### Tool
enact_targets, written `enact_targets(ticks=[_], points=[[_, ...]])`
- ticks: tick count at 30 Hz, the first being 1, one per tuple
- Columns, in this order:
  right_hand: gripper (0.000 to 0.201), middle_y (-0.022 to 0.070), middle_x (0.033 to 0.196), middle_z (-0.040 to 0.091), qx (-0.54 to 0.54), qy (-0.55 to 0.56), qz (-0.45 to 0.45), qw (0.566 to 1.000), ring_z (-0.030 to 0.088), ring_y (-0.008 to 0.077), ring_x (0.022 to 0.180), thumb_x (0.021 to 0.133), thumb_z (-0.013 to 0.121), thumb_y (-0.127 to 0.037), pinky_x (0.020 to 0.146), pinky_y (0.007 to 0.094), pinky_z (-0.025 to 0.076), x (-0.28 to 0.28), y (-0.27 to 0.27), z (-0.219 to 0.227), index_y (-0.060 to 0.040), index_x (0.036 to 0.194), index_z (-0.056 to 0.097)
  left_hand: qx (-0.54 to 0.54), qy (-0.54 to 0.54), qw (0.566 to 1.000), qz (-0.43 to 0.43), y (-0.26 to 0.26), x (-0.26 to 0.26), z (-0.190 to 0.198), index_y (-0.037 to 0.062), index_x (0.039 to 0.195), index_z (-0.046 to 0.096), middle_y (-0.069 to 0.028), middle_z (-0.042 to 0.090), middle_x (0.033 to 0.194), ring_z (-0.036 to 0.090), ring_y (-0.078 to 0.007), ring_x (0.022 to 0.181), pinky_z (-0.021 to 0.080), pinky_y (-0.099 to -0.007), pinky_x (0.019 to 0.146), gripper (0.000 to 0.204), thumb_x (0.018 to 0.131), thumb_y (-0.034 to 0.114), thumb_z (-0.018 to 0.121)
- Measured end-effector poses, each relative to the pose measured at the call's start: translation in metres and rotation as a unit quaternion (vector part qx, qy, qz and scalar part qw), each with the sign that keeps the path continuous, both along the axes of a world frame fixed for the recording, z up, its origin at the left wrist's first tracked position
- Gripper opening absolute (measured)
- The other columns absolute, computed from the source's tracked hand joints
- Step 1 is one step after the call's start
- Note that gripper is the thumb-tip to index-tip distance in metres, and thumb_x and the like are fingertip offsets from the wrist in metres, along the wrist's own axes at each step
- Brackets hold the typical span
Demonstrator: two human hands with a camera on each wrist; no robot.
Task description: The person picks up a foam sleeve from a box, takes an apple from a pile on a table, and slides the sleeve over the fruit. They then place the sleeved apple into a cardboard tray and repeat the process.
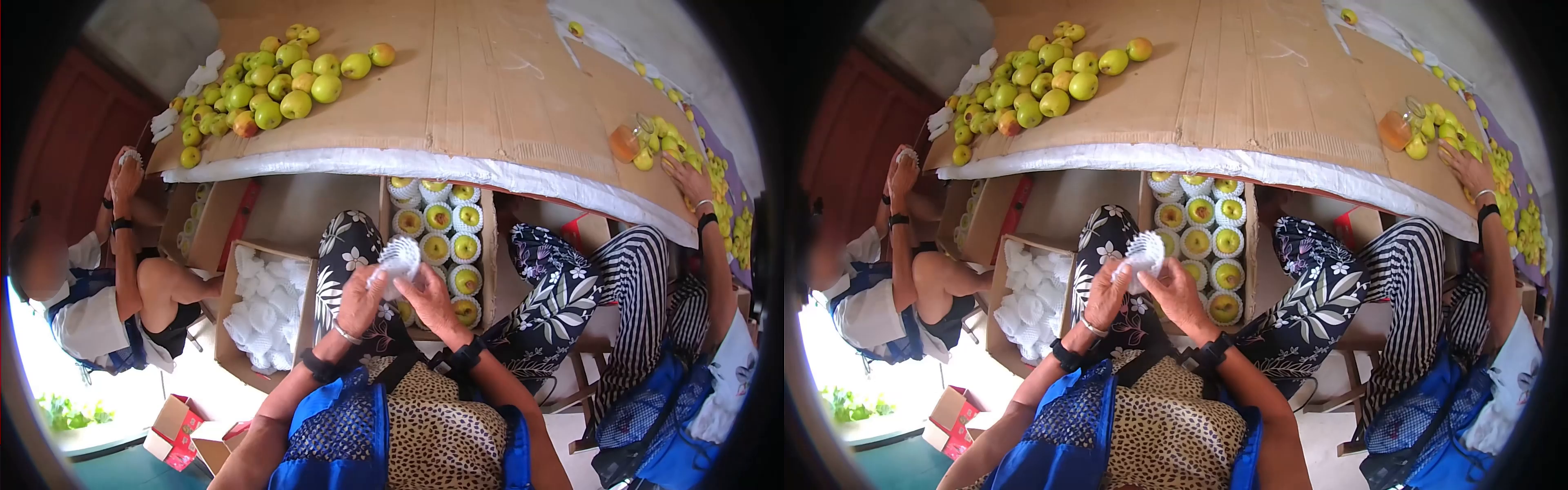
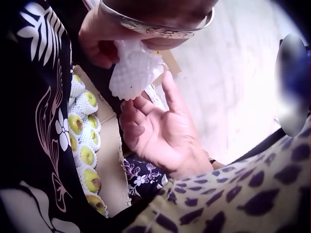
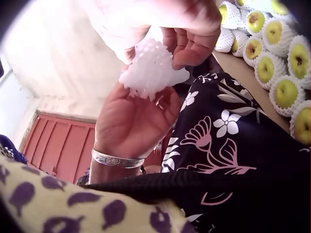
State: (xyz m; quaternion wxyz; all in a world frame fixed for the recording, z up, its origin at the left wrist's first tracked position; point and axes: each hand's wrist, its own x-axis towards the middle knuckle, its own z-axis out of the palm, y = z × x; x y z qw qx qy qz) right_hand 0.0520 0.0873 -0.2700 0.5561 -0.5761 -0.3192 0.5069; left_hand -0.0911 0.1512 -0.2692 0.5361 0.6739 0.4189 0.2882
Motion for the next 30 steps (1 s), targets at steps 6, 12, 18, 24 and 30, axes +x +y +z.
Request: enact_targets(ticks=[6,12,18,24,30], points=[[0.025,0.0053,0.094,0.061,0.02,0.107,-0.005,0.994,0.056,0.0082,0.084,0.084,0.058,-0.008,0.072,0.0217,0.046,-0.006,-0.003,-0.015,0.0009,0.105,0.05,-0.237,-0.161,0.958,-0.004,0.003,0.001,0.011,0.003,0.109,0.054,-0.0024,0.059,0.099,0.055,-0.0114,0.087,0.047,-0.0261,0.073,0.037,0.092,0.034,0.046],[0.022,0.0036,0.092,0.06,0.025,0.255,-0.062,0.965,0.055,0.007,0.083,0.086,0.055,-0.005,0.074,0.0199,0.045,0.004,0.0,-0.032,-0.0001,0.107,0.05,-0.427,-0.232,0.872,0.049,0.013,-0.009,0.012,0.0034,0.114,0.05,-0.0086,0.059,0.105,0.058,-0.0203,0.097,0.049,-0.0386,0.081,0.035,0.093,0.03,0.043],[0.023,0.0072,0.103,0.056,0.066,0.386,-0.04,0.919,0.055,0.0142,0.095,0.09,0.048,-0.012,0.081,0.03,0.046,0.027,0.012,-0.007,-0.0022,0.111,0.047,-0.457,-0.078,0.885,-0.037,0.014,-0.017,0.0,0.0072,0.114,0.051,-0.003,0.061,0.098,0.061,-0.0133,0.081,0.054,-0.0308,0.064,0.036,0.092,0.034,0.044],[0.021,0.0054,0.091,0.059,0.077,0.334,-0.098,0.934,0.059,0.0091,0.076,0.09,0.049,-0.006,0.063,0.0202,0.049,0.03,0.018,-0.008,-0.0015,0.11,0.048,-0.43,-0.236,0.871,-0.025,0.02,-0.021,0.008,0.0048,0.118,0.048,-0.0044,0.061,0.101,0.06,-0.014,0.088,0.051,-0.0284,0.07,0.041,0.092,0.035,0.045],[0.019,0.0098,0.097,0.06,0.035,0.445,-0.057,0.893,0.061,0.0164,0.085,0.089,0.047,-0.006,0.075,0.0294,0.052,0.03,0.018,-0.012,0.0024,0.106,0.051,-0.309,-0.275,0.908,-0.072,0.015,-0.013,0.053,0.006,0.126,0.04,-0.0089,0.051,0.118,0.052,-0.0184,0.106,0.045,-0.0339,0.086,0.046,0.09,0.035,0.046]])
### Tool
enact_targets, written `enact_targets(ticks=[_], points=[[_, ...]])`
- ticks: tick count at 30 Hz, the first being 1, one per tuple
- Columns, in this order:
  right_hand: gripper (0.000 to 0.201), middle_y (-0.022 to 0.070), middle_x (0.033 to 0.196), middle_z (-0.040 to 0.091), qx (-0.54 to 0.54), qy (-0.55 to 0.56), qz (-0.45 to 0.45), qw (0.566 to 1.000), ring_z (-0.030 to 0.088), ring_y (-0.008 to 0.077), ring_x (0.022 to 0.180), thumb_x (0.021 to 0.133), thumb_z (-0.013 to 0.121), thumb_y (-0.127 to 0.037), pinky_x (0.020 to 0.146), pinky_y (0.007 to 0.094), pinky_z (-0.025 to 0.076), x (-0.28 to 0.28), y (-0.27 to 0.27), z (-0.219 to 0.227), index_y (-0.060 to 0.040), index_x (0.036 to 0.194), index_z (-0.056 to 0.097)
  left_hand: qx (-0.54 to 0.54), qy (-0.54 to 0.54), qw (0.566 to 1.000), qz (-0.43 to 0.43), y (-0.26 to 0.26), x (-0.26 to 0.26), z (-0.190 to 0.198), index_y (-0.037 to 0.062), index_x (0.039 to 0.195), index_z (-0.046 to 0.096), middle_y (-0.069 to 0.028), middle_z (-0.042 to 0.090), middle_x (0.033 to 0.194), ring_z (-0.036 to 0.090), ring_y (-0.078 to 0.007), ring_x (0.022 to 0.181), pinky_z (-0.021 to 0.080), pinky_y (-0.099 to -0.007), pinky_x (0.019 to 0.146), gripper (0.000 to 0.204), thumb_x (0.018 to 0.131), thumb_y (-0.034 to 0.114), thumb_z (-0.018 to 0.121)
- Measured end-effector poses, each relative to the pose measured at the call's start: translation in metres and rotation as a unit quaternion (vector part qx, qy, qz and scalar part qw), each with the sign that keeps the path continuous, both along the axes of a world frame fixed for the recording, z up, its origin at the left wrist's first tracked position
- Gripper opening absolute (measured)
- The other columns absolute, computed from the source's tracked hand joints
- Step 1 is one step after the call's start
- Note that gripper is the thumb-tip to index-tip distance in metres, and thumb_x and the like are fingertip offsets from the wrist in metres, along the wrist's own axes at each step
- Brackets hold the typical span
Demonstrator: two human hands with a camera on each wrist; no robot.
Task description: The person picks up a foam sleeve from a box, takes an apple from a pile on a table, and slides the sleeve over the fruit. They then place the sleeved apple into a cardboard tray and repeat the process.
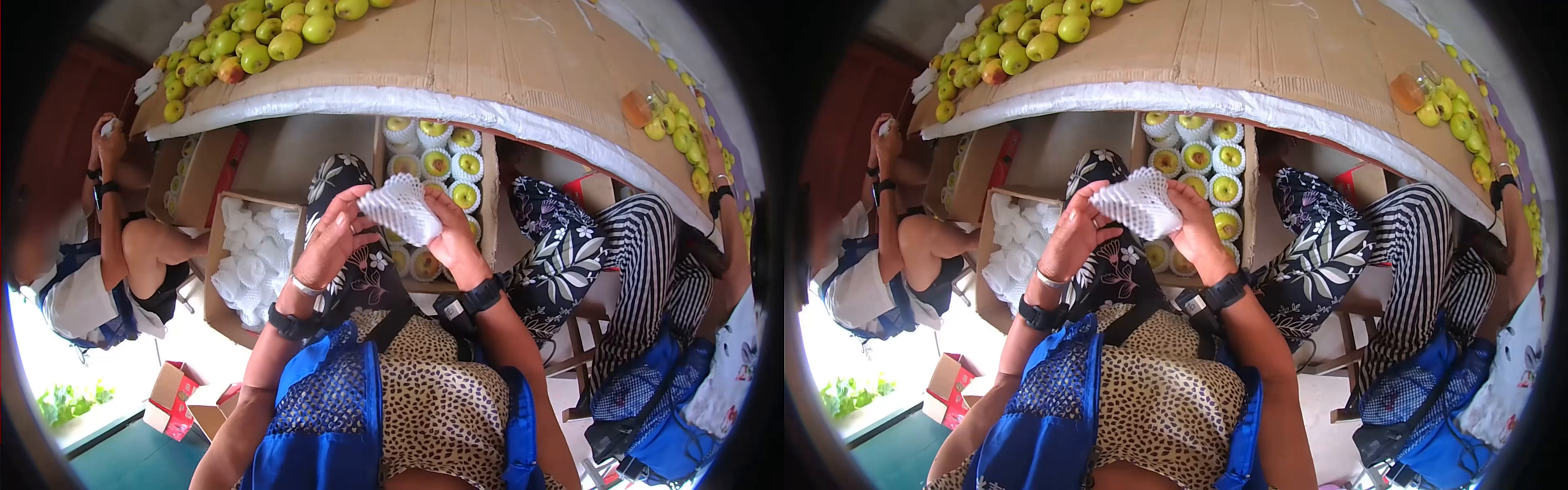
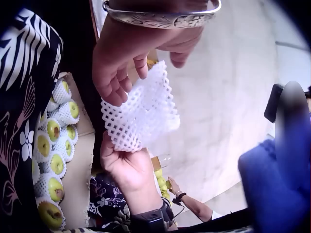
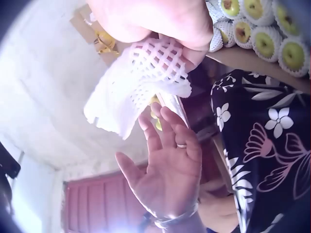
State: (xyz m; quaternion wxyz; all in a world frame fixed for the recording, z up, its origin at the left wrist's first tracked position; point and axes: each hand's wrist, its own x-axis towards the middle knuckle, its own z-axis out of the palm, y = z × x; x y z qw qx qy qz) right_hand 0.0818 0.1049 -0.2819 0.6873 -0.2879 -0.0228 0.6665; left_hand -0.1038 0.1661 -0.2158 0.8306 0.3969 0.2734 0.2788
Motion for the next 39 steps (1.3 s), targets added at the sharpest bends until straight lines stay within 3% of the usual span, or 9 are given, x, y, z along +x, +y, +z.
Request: enact_targets(ticks=[13,15,17,18,21,29,33,35,39], points=[[0.017,0.0085,0.095,0.06,-0.001,0.15,0.146,0.978,0.061,0.0187,0.084,0.089,0.047,-0.01,0.075,0.0293,0.05,0.0,-0.008,-0.017,0.0014,0.1,0.054,0.409,0.192,0.882,-0.136,0.0,0.011,-0.007,0.0104,0.126,0.044,-0.0105,0.019,0.145,0.024,-0.0251,0.132,0.024,-0.0363,0.105,0.061,0.069,-0.003,0.062],[0.017,0.0081,0.093,0.06,0.092,-0.149,0.158,0.972,0.061,0.0173,0.082,0.088,0.049,-0.009,0.073,0.0263,0.05,-0.004,-0.011,-0.015,0.0015,0.099,0.055,0.487,0.21,0.833,-0.156,-0.007,0.019,0.002,0.0115,0.124,0.046,-0.0144,0.028,0.139,0.024,-0.0288,0.132,0.023,-0.0382,0.106,0.061,0.068,0.012,0.07],[0.016,0.0079,0.092,0.06,0.224,-0.621,0.125,0.741,0.06,0.0157,0.082,0.087,0.05,-0.007,0.072,0.0251,0.049,-0.007,-0.011,0.011,0.0016,0.099,0.055,0.524,0.177,0.816,-0.168,-0.004,0.024,0.002,0.0127,0.122,0.049,-0.0152,0.041,0.131,0.025,-0.0314,0.131,0.021,-0.0415,0.107,0.059,0.067,0.019,0.07],[0.016,0.0072,0.091,0.06,0.05,-0.304,0.16,0.938,0.059,0.0137,0.081,0.086,0.052,-0.008,0.072,0.0242,0.048,-0.019,-0.012,0.011,0.0012,0.099,0.056,0.522,0.192,0.817,-0.148,-0.004,0.023,-0.003,0.0125,0.115,0.055,-0.0141,0.045,0.128,0.03,-0.0319,0.128,0.021,-0.0435,0.107,0.053,0.066,0.023,0.07],[0.018,0.0071,0.093,0.06,0.011,-0.04,0.21,0.977,0.059,0.0125,0.081,0.087,0.052,-0.012,0.071,0.0237,0.049,-0.023,-0.006,0.023,-0.0001,0.1,0.056,0.529,0.21,0.817,-0.097,0.0,0.023,0.014,0.0112,0.106,0.06,-0.0122,0.057,0.113,0.041,-0.0315,0.12,0.025,-0.0437,0.105,0.044,0.065,0.023,0.07],[0.03,0.0013,0.095,0.057,0.049,-0.332,0.285,0.898,0.054,0.0091,0.083,0.081,0.063,-0.022,0.071,0.0229,0.045,0.047,0.041,0.103,-0.0061,0.104,0.053,0.316,0.181,0.915,0.176,0.003,0.035,0.118,-0.0024,0.099,0.06,-0.0067,0.062,0.096,0.058,-0.0124,0.089,0.046,-0.0272,0.08,0.029,0.073,0.008,0.069],[0.03,0.0035,0.104,0.055,0.124,-0.436,0.216,0.865,0.055,0.0124,0.092,0.084,0.06,-0.017,0.073,0.0257,0.046,0.101,0.074,0.139,-0.0049,0.109,0.05,0.503,0.281,0.742,0.341,0.014,-0.004,0.123,-0.0044,0.099,0.057,-0.0044,0.061,0.091,0.057,-0.011,0.087,0.045,-0.0238,0.078,0.029,0.071,-0.003,0.065],[0.033,0.0054,0.109,0.053,0.129,-0.444,0.18,0.868,0.053,0.0126,0.096,0.082,0.061,-0.014,0.074,0.0262,0.046,0.114,0.1,0.138,-0.0056,0.112,0.048,0.691,0.42,0.466,0.36,0.014,-0.029,0.134,-0.0006,0.092,0.057,-0.0106,0.06,0.09,0.059,-0.0202,0.081,0.045,-0.0289,0.072,0.029,0.065,0.002,0.069],[0.044,0.0115,0.113,0.052,0.099,-0.5,0.098,0.855,0.054,0.0149,0.092,0.078,0.066,-0.016,0.072,0.0278,0.046,0.111,0.148,0.14,-0.0026,0.116,0.047,0.668,0.498,0.42,0.359,0.028,-0.057,0.111,0.0016,0.081,0.056,-0.0125,0.059,0.095,0.056,-0.0261,0.086,0.044,-0.0338,0.074,0.023,0.062,0.004,0.068]])
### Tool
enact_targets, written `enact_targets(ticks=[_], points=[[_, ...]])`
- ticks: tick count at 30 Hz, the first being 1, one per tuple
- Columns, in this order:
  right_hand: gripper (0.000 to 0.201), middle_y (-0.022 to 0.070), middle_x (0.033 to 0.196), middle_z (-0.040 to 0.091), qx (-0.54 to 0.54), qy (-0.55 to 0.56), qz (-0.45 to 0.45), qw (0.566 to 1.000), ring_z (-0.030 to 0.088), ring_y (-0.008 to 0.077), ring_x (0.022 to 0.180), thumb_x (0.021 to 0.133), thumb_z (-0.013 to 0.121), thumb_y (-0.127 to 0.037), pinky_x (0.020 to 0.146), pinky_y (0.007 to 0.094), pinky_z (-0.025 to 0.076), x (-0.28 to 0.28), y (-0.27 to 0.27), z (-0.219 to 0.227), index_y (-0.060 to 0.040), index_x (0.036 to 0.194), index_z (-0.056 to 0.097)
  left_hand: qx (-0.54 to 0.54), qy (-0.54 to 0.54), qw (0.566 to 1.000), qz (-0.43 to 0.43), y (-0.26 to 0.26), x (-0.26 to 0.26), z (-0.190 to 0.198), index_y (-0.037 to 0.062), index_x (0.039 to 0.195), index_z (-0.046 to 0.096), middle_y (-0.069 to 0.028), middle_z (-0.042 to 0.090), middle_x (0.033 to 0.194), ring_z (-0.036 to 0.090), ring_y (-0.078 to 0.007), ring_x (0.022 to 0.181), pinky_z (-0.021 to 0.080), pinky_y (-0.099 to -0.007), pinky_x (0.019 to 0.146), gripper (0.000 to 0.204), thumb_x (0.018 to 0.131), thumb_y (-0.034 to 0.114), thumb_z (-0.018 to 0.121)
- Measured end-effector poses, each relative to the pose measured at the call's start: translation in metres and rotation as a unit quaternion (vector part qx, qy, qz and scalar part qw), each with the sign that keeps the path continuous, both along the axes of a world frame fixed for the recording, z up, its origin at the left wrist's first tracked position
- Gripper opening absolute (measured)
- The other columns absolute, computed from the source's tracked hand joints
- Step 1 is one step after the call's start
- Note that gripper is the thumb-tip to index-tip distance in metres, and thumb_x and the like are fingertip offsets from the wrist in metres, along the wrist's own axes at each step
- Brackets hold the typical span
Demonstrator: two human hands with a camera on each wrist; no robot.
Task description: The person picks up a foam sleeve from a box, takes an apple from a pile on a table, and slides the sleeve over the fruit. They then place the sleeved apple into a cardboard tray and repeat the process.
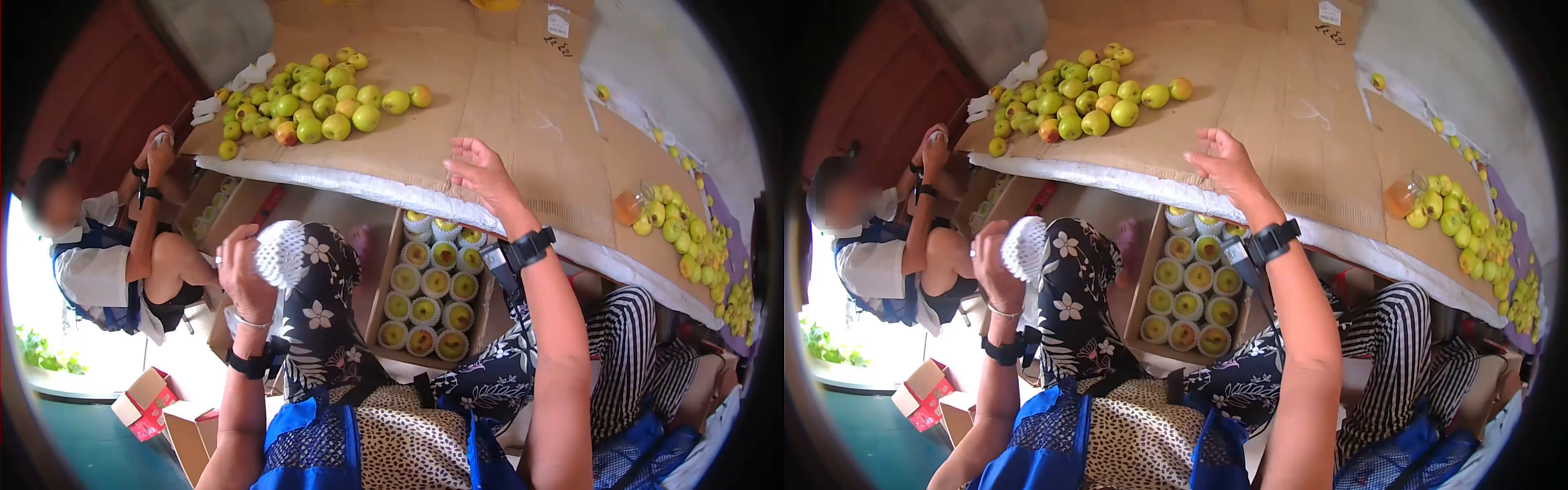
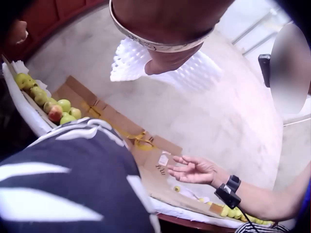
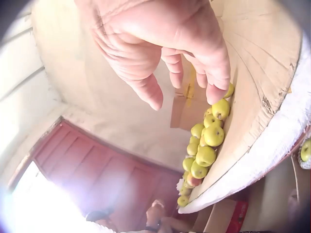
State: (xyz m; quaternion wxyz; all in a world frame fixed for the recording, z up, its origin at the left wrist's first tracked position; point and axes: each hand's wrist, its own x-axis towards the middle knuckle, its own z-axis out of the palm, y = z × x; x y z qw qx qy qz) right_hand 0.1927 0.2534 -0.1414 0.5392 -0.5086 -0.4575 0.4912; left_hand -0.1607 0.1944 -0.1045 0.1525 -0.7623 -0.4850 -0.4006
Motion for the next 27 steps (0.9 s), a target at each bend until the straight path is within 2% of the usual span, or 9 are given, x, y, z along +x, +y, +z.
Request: enact_targets(ticks=[2,4,7,10,13,15,19,22,27], points=[[0.051,0.0152,0.115,0.051,0.006,-0.042,-0.038,0.998,0.055,0.0169,0.091,0.075,0.068,-0.019,0.072,0.0287,0.047,-0.004,0.027,0.003,-0.0009,0.118,0.047,-0.062,0.006,0.998,-0.016,0.012,-0.005,-0.033,0.0034,0.084,0.054,-0.0101,0.059,0.096,0.055,-0.0306,0.087,0.043,-0.0347,0.075,0.026,0.061,0.006,0.065],[0.058,0.0182,0.118,0.05,-0.003,-0.102,-0.051,0.994,0.054,0.0196,0.096,0.072,0.071,-0.023,0.074,0.0306,0.047,-0.005,0.057,0.004,-0.0007,0.119,0.046,-0.245,-0.032,0.968,-0.043,0.016,-0.004,-0.069,0.0038,0.095,0.055,-0.0105,0.057,0.103,0.054,-0.0312,0.092,0.043,-0.0363,0.078,0.037,0.059,0.005,0.065],[0.072,0.0212,0.12,0.049,-0.017,-0.2,-0.047,0.979,0.049,0.0246,0.109,0.064,0.076,-0.031,0.082,0.0341,0.045,0.004,0.126,-0.02,-0.0008,0.122,0.045,-0.249,-0.018,0.966,-0.065,0.017,-0.009,-0.078,0.0038,0.1,0.054,-0.0118,0.052,0.112,0.051,-0.0326,0.097,0.041,-0.039,0.082,0.044,0.058,0.008,0.068],[0.085,0.0246,0.12,0.047,0.044,-0.433,-0.101,0.895,0.039,0.0316,0.119,0.058,0.076,-0.043,0.093,0.039,0.038,0.001,0.183,-0.03,-0.0019,0.124,0.043,-0.257,-0.035,0.964,-0.053,0.025,-0.02,-0.088,0.0034,0.098,0.054,-0.0119,0.052,0.111,0.051,-0.0328,0.094,0.041,-0.0392,0.08,0.043,0.058,0.009,0.07],[0.093,0.0291,0.127,0.036,0.017,-0.504,-0.067,0.861,0.026,0.037,0.127,0.056,0.076,-0.05,0.103,0.0386,0.028,-0.003,0.226,-0.033,-0.0052,0.129,0.039,-0.249,-0.044,0.966,-0.055,0.032,-0.032,-0.094,0.0037,0.096,0.054,-0.0122,0.053,0.109,0.051,-0.0318,0.09,0.04,-0.039,0.076,0.043,0.058,0.013,0.072],[0.092,0.0268,0.127,0.037,-0.013,-0.559,-0.038,0.829,0.029,0.0371,0.125,0.055,0.072,-0.053,0.102,0.0415,0.028,-0.006,0.246,-0.034,-0.0059,0.128,0.041,-0.26,-0.057,0.963,-0.051,0.036,-0.039,-0.097,0.004,0.094,0.053,-0.0129,0.053,0.107,0.051,-0.0318,0.089,0.04,-0.0391,0.075,0.044,0.058,0.016,0.073],[0.084,0.0249,0.128,0.034,-0.081,-0.563,0.039,0.821,0.03,0.0369,0.124,0.054,0.07,-0.051,0.1,0.0408,0.03,-0.006,0.27,-0.047,-0.0132,0.125,0.047,-0.235,-0.059,0.969,-0.046,0.04,-0.043,-0.104,0.0042,0.092,0.053,-0.0139,0.054,0.104,0.053,-0.0318,0.086,0.041,-0.0393,0.073,0.042,0.058,0.018,0.073],[0.077,0.0257,0.127,0.035,-0.041,-0.565,0.03,0.824,0.032,0.0381,0.123,0.053,0.07,-0.049,0.1,0.0394,0.032,-0.003,0.265,-0.052,-0.0172,0.121,0.052,-0.225,-0.07,0.971,-0.049,0.041,-0.048,-0.108,0.0043,0.091,0.053,-0.0142,0.055,0.103,0.054,-0.0317,0.085,0.041,-0.039,0.073,0.041,0.058,0.018,0.073],[0.074,0.0303,0.132,0.027,-0.015,-0.573,0.064,0.817,0.03,0.041,0.124,0.055,0.072,-0.046,0.1,0.0392,0.031,-0.011,0.221,-0.048,-0.0119,0.118,0.053,-0.226,-0.079,0.969,-0.056,0.04,-0.042,-0.099,0.004,0.091,0.054,-0.0132,0.056,0.103,0.054,-0.0307,0.084,0.042,-0.0385,0.072,0.039,0.059,0.016,0.072]])
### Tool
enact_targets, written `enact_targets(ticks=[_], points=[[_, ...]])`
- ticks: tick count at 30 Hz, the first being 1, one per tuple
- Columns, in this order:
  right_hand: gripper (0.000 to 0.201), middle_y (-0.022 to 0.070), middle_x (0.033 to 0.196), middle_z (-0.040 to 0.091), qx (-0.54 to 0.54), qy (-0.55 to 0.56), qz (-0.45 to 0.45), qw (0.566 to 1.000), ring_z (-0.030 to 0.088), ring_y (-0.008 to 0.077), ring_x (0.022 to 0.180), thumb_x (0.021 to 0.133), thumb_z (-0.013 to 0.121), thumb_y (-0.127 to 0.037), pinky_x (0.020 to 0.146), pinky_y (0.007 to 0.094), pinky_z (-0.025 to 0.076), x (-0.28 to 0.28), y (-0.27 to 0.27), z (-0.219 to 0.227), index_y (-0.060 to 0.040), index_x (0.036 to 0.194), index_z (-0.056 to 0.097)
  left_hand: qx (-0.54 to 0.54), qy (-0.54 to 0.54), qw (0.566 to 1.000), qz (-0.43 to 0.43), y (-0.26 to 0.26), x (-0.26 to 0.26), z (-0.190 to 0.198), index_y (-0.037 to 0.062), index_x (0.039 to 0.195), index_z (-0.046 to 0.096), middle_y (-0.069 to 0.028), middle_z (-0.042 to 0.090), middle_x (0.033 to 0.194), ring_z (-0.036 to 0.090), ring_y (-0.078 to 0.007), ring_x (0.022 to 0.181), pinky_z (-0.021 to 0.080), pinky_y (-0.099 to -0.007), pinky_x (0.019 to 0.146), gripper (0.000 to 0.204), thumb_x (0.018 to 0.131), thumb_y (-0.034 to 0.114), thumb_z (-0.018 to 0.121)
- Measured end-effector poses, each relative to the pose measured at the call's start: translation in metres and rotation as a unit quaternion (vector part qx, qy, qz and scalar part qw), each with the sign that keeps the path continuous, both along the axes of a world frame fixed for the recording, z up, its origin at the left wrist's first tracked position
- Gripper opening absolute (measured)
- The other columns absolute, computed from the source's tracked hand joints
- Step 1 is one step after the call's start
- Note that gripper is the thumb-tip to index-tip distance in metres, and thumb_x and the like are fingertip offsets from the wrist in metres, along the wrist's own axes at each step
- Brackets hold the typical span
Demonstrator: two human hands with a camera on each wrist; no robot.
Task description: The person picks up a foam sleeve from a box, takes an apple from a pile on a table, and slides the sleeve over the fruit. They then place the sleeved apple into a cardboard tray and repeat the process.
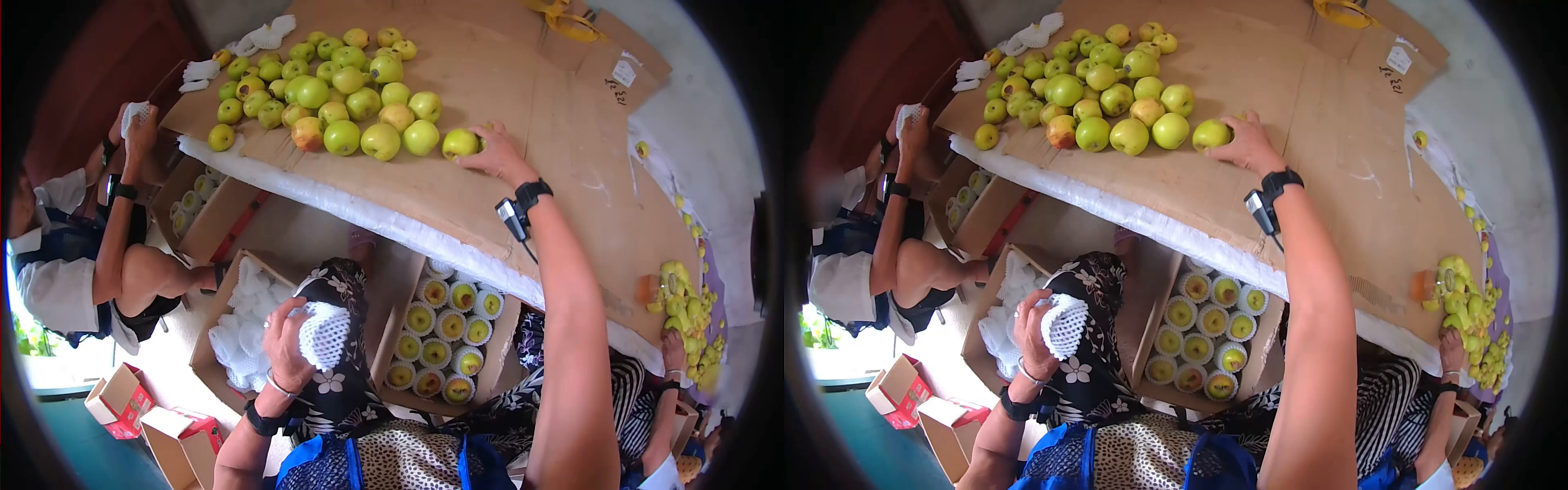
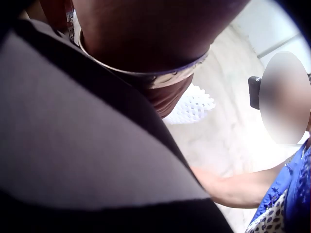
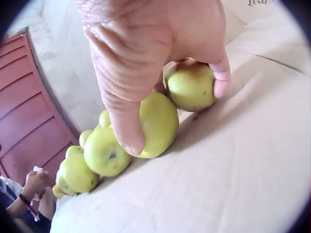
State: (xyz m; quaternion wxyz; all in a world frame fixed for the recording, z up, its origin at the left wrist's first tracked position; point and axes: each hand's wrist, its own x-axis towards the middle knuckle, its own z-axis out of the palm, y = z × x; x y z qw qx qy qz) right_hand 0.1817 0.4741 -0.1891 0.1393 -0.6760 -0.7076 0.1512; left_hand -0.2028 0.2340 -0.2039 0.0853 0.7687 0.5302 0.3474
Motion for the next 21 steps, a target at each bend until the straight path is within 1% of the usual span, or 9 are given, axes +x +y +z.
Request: enact_targets(ticks=[1,5,6,9,12,15,17,18,21], points=[[0.074,0.0316,0.134,0.024,0.003,-0.008,0.01,1.0,0.028,0.0416,0.125,0.056,0.072,-0.045,0.101,0.0394,0.031,-0.005,-0.012,0.002,-0.0105,0.119,0.052,0.001,-0.002,1.0,-0.003,-0.001,0.002,0.002,0.0039,0.09,0.054,-0.013,0.056,0.103,0.054,-0.0307,0.084,0.042,-0.0385,0.072,0.038,0.059,0.016,0.072],[0.078,0.0339,0.132,0.026,0.022,0.038,-0.003,0.999,0.027,0.0438,0.125,0.053,0.077,-0.041,0.101,0.0407,0.03,-0.026,-0.053,0.003,-0.0103,0.119,0.05,0.002,-0.018,1.0,-0.013,-0.005,0.01,0.002,0.0043,0.089,0.055,-0.0108,0.055,0.105,0.054,-0.0301,0.087,0.042,-0.0384,0.073,0.037,0.058,0.014,0.072],[0.076,0.0304,0.131,0.031,0.033,0.047,-0.002,0.998,0.029,0.0401,0.125,0.055,0.078,-0.037,0.1,0.041,0.032,-0.024,-0.056,0.001,-0.0098,0.12,0.049,-0.003,-0.006,1.0,-0.015,-0.007,0.011,0.004,0.0044,0.089,0.056,-0.0098,0.055,0.105,0.053,-0.0297,0.088,0.042,-0.038,0.074,0.036,0.058,0.013,0.072],[0.064,0.0242,0.126,0.041,0.062,0.102,0.045,0.992,0.038,0.0362,0.118,0.062,0.075,-0.03,0.097,0.0412,0.035,-0.001,-0.063,-0.008,-0.0103,0.118,0.049,0.009,-0.007,1.0,-0.019,-0.01,0.015,0.003,0.0043,0.089,0.056,-0.0097,0.056,0.105,0.053,-0.0297,0.089,0.042,-0.0375,0.075,0.035,0.059,0.012,0.071],[0.061,0.0216,0.12,0.045,0.074,0.091,-0.001,0.993,0.047,0.0336,0.11,0.068,0.072,-0.02,0.094,0.0364,0.039,0.01,-0.078,-0.014,-0.0084,0.121,0.045,0.006,0.002,1.0,-0.022,-0.012,0.013,0.004,0.0031,0.092,0.055,-0.0111,0.055,0.105,0.054,-0.0305,0.092,0.043,-0.038,0.077,0.035,0.061,0.011,0.07],[0.061,0.0133,0.107,0.052,0.124,0.339,-0.073,0.93,0.053,0.024,0.1,0.07,0.07,-0.013,0.087,0.0321,0.044,-0.002,-0.128,0.007,-0.004,0.123,0.039,0.004,0.002,1.0,-0.013,-0.016,0.018,0.009,0.0029,0.094,0.053,-0.011,0.054,0.108,0.053,-0.0308,0.094,0.043,-0.0382,0.078,0.037,0.062,0.01,0.07],[0.063,0.01,0.103,0.052,0.138,0.426,-0.059,0.892,0.053,0.0184,0.096,0.07,0.07,-0.011,0.084,0.0291,0.045,-0.009,-0.158,0.013,-0.0029,0.122,0.038,0.009,-0.005,1.0,-0.003,-0.017,0.018,0.008,0.0034,0.097,0.052,-0.0106,0.054,0.109,0.053,-0.0312,0.094,0.042,-0.0383,0.078,0.039,0.063,0.01,0.069],[0.063,0.0084,0.101,0.053,0.147,0.47,-0.052,0.869,0.053,0.0156,0.094,0.069,0.071,-0.009,0.082,0.0277,0.046,-0.013,-0.171,0.018,-0.0023,0.122,0.037,0.016,-0.011,1.0,-0.014,-0.017,0.019,0.01,0.0039,0.1,0.052,-0.0104,0.055,0.108,0.053,-0.0311,0.094,0.042,-0.0384,0.079,0.039,0.064,0.009,0.068],[0.066,0.0069,0.102,0.052,0.127,0.482,-0.043,0.866,0.054,0.0128,0.093,0.067,0.072,-0.004,0.081,0.0259,0.046,-0.028,-0.214,0.045,-0.0037,0.123,0.036,-0.016,0.007,1.0,0.002,-0.016,0.017,0.01,0.0044,0.103,0.051,-0.0105,0.057,0.104,0.053,-0.0307,0.094,0.041,-0.0385,0.08,0.04,0.066,0.008,0.067]])
